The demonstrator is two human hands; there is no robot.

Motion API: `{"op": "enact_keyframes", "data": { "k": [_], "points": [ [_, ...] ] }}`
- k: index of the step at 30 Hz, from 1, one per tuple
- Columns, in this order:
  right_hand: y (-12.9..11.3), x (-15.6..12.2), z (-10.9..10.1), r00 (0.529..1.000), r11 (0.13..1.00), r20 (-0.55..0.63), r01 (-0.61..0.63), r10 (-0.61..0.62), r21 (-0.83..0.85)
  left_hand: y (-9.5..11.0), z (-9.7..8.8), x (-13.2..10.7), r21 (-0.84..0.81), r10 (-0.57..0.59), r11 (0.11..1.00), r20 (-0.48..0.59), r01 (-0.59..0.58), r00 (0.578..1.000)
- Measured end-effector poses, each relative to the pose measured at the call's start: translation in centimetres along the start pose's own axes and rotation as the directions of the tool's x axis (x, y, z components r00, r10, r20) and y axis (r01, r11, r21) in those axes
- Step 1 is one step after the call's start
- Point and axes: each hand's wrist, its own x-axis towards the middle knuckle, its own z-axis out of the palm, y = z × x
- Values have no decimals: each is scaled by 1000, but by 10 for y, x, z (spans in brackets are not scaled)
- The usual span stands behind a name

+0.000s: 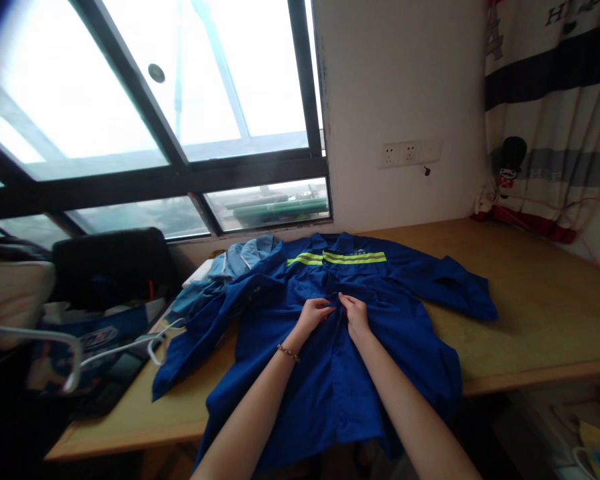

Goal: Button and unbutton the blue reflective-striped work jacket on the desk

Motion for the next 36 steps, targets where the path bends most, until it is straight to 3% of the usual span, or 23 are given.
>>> {"op": "enact_keyframes", "data": {
  "k": [4, 7, 10, 12, 14, 16, 19, 21, 26, 31, 33, 36],
  "points": [
    [-4, 1, -3, 999, 989, -21, -47, 50, 137, 0, -7, 1, 59, 2, 998, -15, -1, 1000],
    [-6, 3, -7, 993, 992, -121, 16, -1, 122, 0, -17, -2, 316, 69, 949, -195, -4, 978],
    [-12, 4, -10, 966, 992, -223, 125, -128, -29, 1, -27, -6, 531, 125, 840, -385, 109, 914],
    [-19, -1, -10, 927, 939, -225, 248, -301, -237, 1, -30, -7, 582, 106, 791, -435, 189, 894],
    [-25, -14, -7, 856, 812, -161, 383, -492, -441, 1, -31, -7, 604, 98, 768, -441, 214, 892],
    [-28, -30, -3, 828, 704, -26, 459, -560, -542, 1, -32, -5, 622, 115, 757, -428, 199, 897],
    [-19, -51, 2, 876, 654, 269, 479, -400, -585, 5, -34, 1, 658, 128, 729, -398, 186, 909],
    [-9, -54, 1, 864, 599, 406, 500, -297, -625, 10, -37, 6, 666, 117, 720, -393, 195, 912],
    [6, -33, -8, 800, 437, 555, 593, -228, -676, 23, -41, 20, 662, 128, 736, -339, 140, 932],
    [3, -17, -10, 722, 186, 662, 692, -199, -698, 28, -45, 18, 609, 141, 789, -298, 74, 944],
    [1, -14, -10, 718, 158, 662, 694, -214, -702, 29, -45, 8, 530, 150, 848, -287, 26, 946],
    [1, -12, -11, 724, 192, 643, 688, -251, -700, 26, -38, -14, 463, 221, 883, -265, -77, 938]
  ]
}}
